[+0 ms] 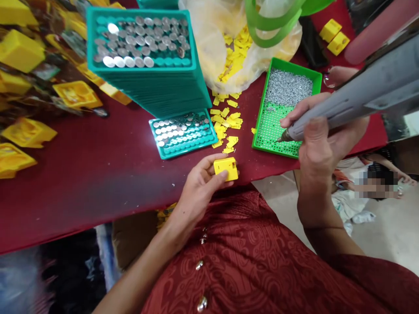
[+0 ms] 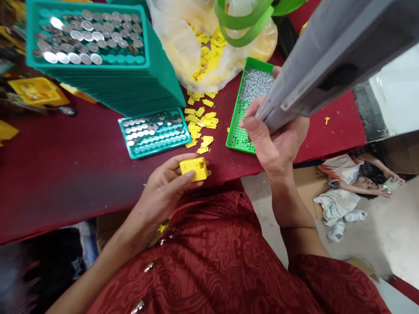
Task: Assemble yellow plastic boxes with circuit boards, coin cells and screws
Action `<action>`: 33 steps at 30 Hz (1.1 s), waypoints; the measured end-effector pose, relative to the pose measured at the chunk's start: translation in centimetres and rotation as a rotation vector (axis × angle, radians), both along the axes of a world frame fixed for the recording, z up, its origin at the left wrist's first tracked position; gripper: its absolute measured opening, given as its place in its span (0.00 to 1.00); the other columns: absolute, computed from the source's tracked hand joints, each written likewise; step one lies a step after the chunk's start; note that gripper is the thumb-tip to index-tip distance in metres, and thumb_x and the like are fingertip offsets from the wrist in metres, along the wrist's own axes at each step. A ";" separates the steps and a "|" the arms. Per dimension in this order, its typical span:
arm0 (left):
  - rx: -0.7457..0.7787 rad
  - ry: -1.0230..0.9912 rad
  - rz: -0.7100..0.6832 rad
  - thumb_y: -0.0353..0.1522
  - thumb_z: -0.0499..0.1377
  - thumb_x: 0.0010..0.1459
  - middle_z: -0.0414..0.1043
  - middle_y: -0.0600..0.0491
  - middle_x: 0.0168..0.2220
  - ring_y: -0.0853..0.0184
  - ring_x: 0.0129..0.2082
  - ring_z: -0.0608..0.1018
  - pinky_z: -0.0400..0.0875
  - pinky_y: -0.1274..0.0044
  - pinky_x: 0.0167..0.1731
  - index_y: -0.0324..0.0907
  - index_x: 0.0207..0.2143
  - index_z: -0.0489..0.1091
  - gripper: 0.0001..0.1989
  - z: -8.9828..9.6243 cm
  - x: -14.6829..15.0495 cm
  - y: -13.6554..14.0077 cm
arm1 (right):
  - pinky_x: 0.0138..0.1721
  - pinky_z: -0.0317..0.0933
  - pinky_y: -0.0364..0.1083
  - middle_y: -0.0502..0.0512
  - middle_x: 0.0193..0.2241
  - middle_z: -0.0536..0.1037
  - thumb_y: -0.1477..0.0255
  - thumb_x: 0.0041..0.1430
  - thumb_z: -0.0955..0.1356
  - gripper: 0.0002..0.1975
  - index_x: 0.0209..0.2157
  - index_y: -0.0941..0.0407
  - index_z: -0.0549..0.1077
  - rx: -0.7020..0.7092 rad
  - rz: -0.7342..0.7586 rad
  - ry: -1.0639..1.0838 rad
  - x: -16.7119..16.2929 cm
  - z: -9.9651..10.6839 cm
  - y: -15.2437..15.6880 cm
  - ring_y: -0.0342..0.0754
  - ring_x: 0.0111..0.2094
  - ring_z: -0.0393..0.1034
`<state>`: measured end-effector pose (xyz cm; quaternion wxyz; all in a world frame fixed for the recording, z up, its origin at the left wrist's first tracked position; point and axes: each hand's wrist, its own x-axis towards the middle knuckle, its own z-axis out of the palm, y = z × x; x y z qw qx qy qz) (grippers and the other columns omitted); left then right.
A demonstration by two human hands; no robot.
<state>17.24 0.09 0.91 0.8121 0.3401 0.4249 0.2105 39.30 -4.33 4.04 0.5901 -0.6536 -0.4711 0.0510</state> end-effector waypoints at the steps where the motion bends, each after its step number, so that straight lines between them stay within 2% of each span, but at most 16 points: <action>1: -0.003 0.000 -0.002 0.37 0.78 0.52 0.83 0.52 0.41 0.66 0.38 0.86 0.84 0.78 0.37 0.42 0.51 0.74 0.27 0.0 0.1 0.0 | 0.42 0.75 0.53 0.52 0.38 0.75 0.38 0.67 0.66 0.30 0.53 0.47 0.63 0.031 0.001 -0.020 0.1 -0.1 0.2 0.49 0.34 0.74; 4: -0.008 0.003 -0.004 0.37 0.78 0.52 0.83 0.52 0.41 0.67 0.38 0.86 0.84 0.79 0.36 0.42 0.51 0.74 0.27 0.0 0.4 0.2 | 0.47 0.74 0.55 0.54 0.42 0.76 0.36 0.67 0.64 0.32 0.54 0.47 0.61 0.043 -0.027 -0.057 0.3 -0.5 0.5 0.51 0.38 0.76; 6: -0.006 -0.002 0.001 0.37 0.78 0.52 0.83 0.52 0.42 0.67 0.38 0.86 0.84 0.79 0.36 0.43 0.51 0.75 0.27 0.0 0.7 0.3 | 0.43 0.72 0.54 0.56 0.43 0.75 0.33 0.66 0.61 0.36 0.59 0.46 0.57 -0.021 -0.063 -0.042 0.4 -0.9 0.6 0.51 0.36 0.75; 9: 0.010 0.002 -0.017 0.37 0.78 0.53 0.83 0.52 0.42 0.66 0.38 0.86 0.84 0.78 0.37 0.43 0.52 0.74 0.26 0.0 0.9 0.4 | 0.34 0.67 0.52 0.53 0.34 0.71 0.27 0.60 0.58 0.42 0.57 0.47 0.58 -0.075 -0.105 0.021 0.5 -1.8 0.9 0.49 0.28 0.69; 11: 0.018 0.010 -0.033 0.37 0.76 0.55 0.83 0.52 0.42 0.65 0.39 0.86 0.84 0.76 0.38 0.44 0.53 0.74 0.25 0.0 1.0 0.5 | 0.30 0.65 0.52 0.50 0.29 0.65 0.25 0.58 0.56 0.45 0.56 0.48 0.59 -0.075 -0.133 0.033 0.5 -2.4 1.1 0.49 0.26 0.66; 14: 0.010 0.011 -0.033 0.37 0.76 0.55 0.84 0.51 0.42 0.64 0.40 0.86 0.84 0.76 0.38 0.44 0.52 0.75 0.25 -0.2 1.0 0.5 | 0.30 0.65 0.52 0.50 0.29 0.64 0.24 0.58 0.52 0.47 0.58 0.48 0.59 -0.098 -0.164 0.008 0.7 -3.0 1.2 0.49 0.26 0.68; 20: -0.014 0.018 -0.005 0.35 0.76 0.54 0.84 0.52 0.42 0.66 0.39 0.86 0.84 0.78 0.37 0.43 0.51 0.75 0.24 -0.2 1.1 0.6 | 0.30 0.69 0.51 0.54 0.34 0.68 0.27 0.61 0.43 0.49 0.62 0.49 0.58 -0.214 -0.234 -0.029 0.6 -2.9 1.2 0.48 0.28 0.71; 26: -0.004 0.033 -0.019 0.35 0.75 0.56 0.84 0.51 0.43 0.65 0.39 0.86 0.84 0.76 0.38 0.43 0.52 0.75 0.24 -0.2 1.0 0.7 | 0.23 0.63 0.50 0.48 0.26 0.65 0.28 0.63 0.48 0.40 0.49 0.50 0.56 -0.058 -0.157 0.035 0.4 -2.4 1.6 0.46 0.21 0.63; 28: 0.000 0.027 -0.016 0.35 0.75 0.56 0.84 0.52 0.42 0.65 0.39 0.86 0.84 0.77 0.38 0.44 0.52 0.75 0.23 -0.2 0.9 0.7 | 0.24 0.63 0.50 0.48 0.25 0.65 0.26 0.61 0.51 0.42 0.50 0.50 0.56 -0.066 -0.155 0.018 0.3 -2.4 1.5 0.47 0.21 0.63; 31: -0.005 0.024 -0.010 0.34 0.75 0.56 0.84 0.52 0.41 0.67 0.38 0.86 0.83 0.78 0.37 0.43 0.52 0.75 0.23 0.0 1.0 0.6 | 0.27 0.65 0.51 0.51 0.28 0.68 0.23 0.56 0.52 0.48 0.55 0.51 0.58 -0.153 -0.189 -0.028 0.4 -2.8 1.5 0.48 0.25 0.68; 33: -0.011 0.032 -0.007 0.34 0.75 0.56 0.83 0.53 0.41 0.67 0.37 0.86 0.83 0.79 0.37 0.43 0.52 0.75 0.23 0.2 1.0 0.6 | 0.26 0.64 0.49 0.49 0.28 0.67 0.24 0.58 0.54 0.46 0.55 0.50 0.59 -0.093 -0.173 -0.007 0.5 -3.2 1.6 0.46 0.24 0.67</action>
